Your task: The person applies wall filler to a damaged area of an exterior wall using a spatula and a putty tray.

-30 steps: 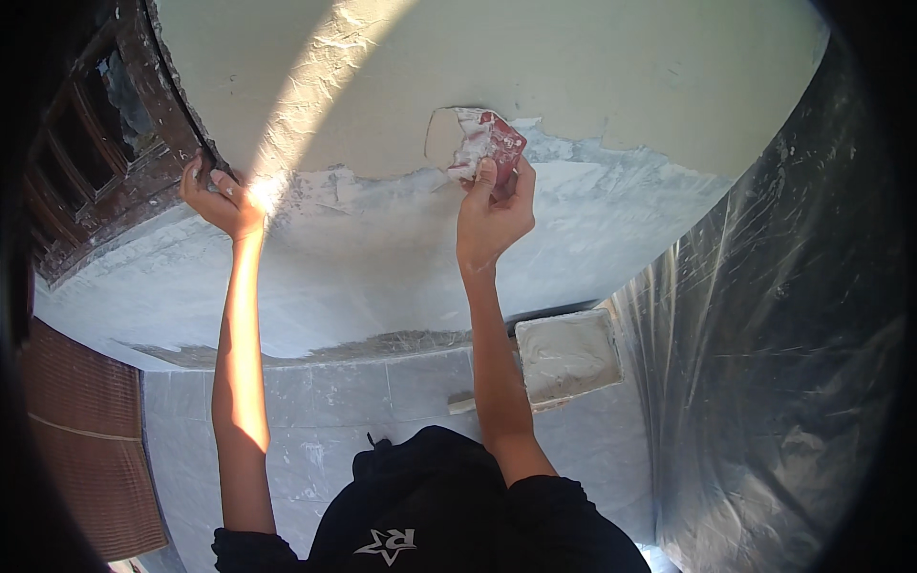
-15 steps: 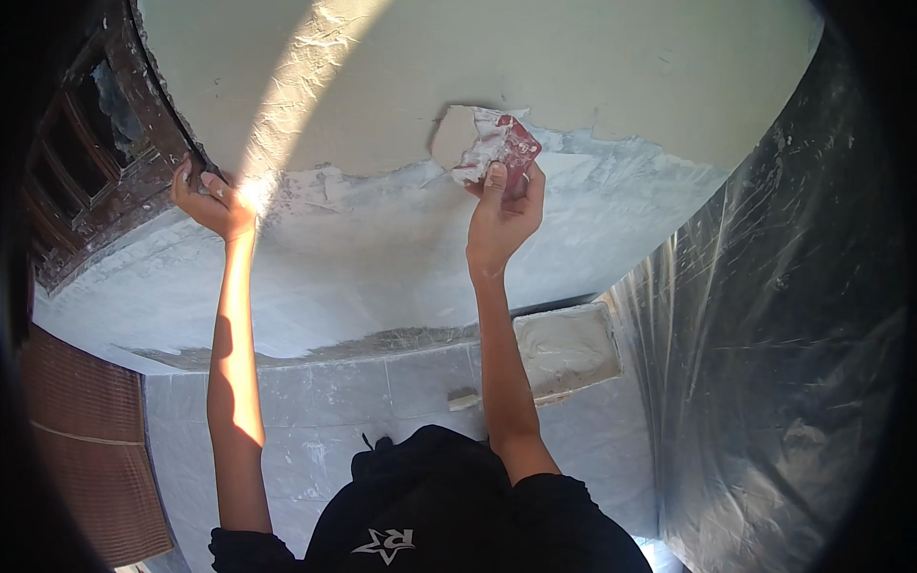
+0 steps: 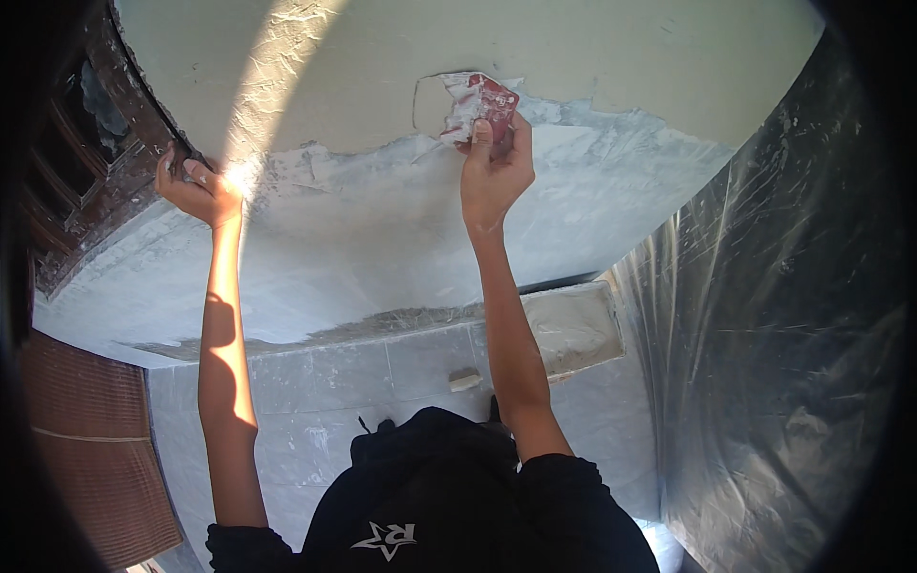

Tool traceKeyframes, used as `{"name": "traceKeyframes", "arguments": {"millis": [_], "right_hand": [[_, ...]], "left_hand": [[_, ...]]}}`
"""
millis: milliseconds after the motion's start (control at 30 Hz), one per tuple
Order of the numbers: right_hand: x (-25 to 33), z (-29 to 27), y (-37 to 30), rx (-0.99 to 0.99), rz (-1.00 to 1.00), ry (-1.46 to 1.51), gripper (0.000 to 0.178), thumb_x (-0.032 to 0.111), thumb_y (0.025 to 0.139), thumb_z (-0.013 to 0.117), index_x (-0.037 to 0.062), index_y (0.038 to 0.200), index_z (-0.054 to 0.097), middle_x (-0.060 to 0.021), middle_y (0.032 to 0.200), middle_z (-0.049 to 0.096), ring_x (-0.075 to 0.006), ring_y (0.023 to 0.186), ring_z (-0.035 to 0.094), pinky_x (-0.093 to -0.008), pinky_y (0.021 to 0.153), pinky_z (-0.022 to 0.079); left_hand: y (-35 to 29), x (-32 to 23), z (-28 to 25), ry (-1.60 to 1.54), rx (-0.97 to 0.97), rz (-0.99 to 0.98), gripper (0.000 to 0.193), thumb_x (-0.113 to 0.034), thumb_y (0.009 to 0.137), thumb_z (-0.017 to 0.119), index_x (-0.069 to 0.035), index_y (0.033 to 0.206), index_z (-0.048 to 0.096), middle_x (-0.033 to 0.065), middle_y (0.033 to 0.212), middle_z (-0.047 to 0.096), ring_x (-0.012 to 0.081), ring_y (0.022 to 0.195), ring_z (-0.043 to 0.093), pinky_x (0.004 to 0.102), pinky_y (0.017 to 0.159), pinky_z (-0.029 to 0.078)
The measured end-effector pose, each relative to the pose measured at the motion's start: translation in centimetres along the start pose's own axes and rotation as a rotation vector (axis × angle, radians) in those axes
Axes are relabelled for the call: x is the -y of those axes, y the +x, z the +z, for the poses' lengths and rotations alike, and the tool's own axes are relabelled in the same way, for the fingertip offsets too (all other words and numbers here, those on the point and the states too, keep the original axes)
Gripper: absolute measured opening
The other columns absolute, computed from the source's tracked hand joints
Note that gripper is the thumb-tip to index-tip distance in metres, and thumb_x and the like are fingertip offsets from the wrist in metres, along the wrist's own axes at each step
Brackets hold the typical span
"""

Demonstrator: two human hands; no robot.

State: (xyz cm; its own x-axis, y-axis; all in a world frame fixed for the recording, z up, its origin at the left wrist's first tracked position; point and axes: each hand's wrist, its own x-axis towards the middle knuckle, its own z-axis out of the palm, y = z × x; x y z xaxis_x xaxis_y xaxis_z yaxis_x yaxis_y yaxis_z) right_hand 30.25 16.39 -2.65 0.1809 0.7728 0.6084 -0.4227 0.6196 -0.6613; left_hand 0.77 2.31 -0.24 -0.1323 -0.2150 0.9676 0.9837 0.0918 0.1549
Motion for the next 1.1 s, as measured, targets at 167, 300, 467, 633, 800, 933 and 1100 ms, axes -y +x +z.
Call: {"name": "traceKeyframes", "arguments": {"millis": [167, 300, 467, 633, 800, 933, 1100], "right_hand": [[2.2, -1.7, 0.3, -0.124, 0.072, 0.01, 0.026, 0.006, 0.094, 0.059, -0.0048, 0.117, 0.052, -0.0087, 0.098, 0.063, -0.0115, 0.085, 0.06, -0.0286, 0.066, 0.058], [1.9, 0.1, 0.2, 0.063, 0.003, 0.001, 0.025, 0.005, 0.094, 0.059, -0.0048, 0.116, 0.052, -0.0095, 0.099, 0.064, -0.0115, 0.083, 0.062, -0.0283, 0.067, 0.058], [2.3, -0.8, -0.1, -0.09, -0.015, -0.028, 0.025, 0.005, 0.094, 0.059, -0.0047, 0.116, 0.053, -0.0102, 0.097, 0.064, -0.0117, 0.084, 0.062, -0.0281, 0.068, 0.058], [2.1, 1.8, -1.1, 0.147, -0.079, 0.05, 0.024, 0.006, 0.093, 0.062, -0.0048, 0.114, 0.056, -0.0077, 0.092, 0.065, -0.0109, 0.082, 0.062, -0.027, 0.069, 0.056], [1.4, 0.9, -0.7, -0.029, 0.006, -0.012, 0.024, 0.006, 0.094, 0.06, -0.004, 0.115, 0.055, -0.0096, 0.095, 0.065, -0.0128, 0.084, 0.063, -0.0275, 0.068, 0.057], [3.6, 1.3, -1.3, 0.012, -0.03, 0.098, 0.025, 0.006, 0.094, 0.061, -0.0051, 0.114, 0.054, -0.0097, 0.096, 0.065, -0.0129, 0.085, 0.063, -0.0276, 0.067, 0.057], [2.3, 4.9, -2.4, 0.108, -0.034, 0.061, 0.027, 0.006, 0.093, 0.062, -0.0061, 0.116, 0.054, -0.0079, 0.094, 0.065, -0.0114, 0.082, 0.062, -0.0262, 0.067, 0.056]], "left_hand": [[0.3, 1.0, -0.9, 0.079, 0.045, 0.059, 0.044, -0.028, 0.097, 0.04, 0.01, 0.12, 0.04, 0.0232, 0.12, 0.039, 0.0338, 0.108, 0.055, 0.0446, 0.094, 0.048], [0.1, 0.5, -0.2, 0.036, 0.021, 0.016, 0.044, -0.027, 0.096, 0.041, 0.01, 0.119, 0.04, 0.0227, 0.119, 0.039, 0.0338, 0.108, 0.055, 0.0439, 0.094, 0.049], [0.2, 0.6, -0.6, 0.027, 0.005, 0.032, 0.042, -0.025, 0.095, 0.042, 0.01, 0.119, 0.04, 0.0225, 0.119, 0.04, 0.0338, 0.107, 0.055, 0.0439, 0.093, 0.049], [0.3, 0.2, -0.3, -0.032, -0.007, -0.012, 0.035, -0.017, 0.092, 0.041, 0.007, 0.117, 0.04, 0.0207, 0.118, 0.044, 0.0335, 0.11, 0.05, 0.0456, 0.096, 0.042], [0.4, 0.3, -0.6, 0.011, 0.011, -0.003, 0.035, -0.017, 0.092, 0.041, 0.006, 0.118, 0.04, 0.0207, 0.119, 0.045, 0.034, 0.11, 0.049, 0.0454, 0.097, 0.04], [0.1, 0.1, -0.3, -0.04, -0.002, -0.027, 0.036, -0.019, 0.093, 0.041, 0.007, 0.118, 0.04, 0.0208, 0.12, 0.045, 0.034, 0.111, 0.049, 0.0454, 0.098, 0.04], [-0.4, -0.4, -0.1, -0.041, 0.008, -0.066, 0.036, -0.019, 0.094, 0.041, 0.007, 0.118, 0.041, 0.0212, 0.121, 0.044, 0.0338, 0.112, 0.047, 0.0451, 0.098, 0.039]]}}
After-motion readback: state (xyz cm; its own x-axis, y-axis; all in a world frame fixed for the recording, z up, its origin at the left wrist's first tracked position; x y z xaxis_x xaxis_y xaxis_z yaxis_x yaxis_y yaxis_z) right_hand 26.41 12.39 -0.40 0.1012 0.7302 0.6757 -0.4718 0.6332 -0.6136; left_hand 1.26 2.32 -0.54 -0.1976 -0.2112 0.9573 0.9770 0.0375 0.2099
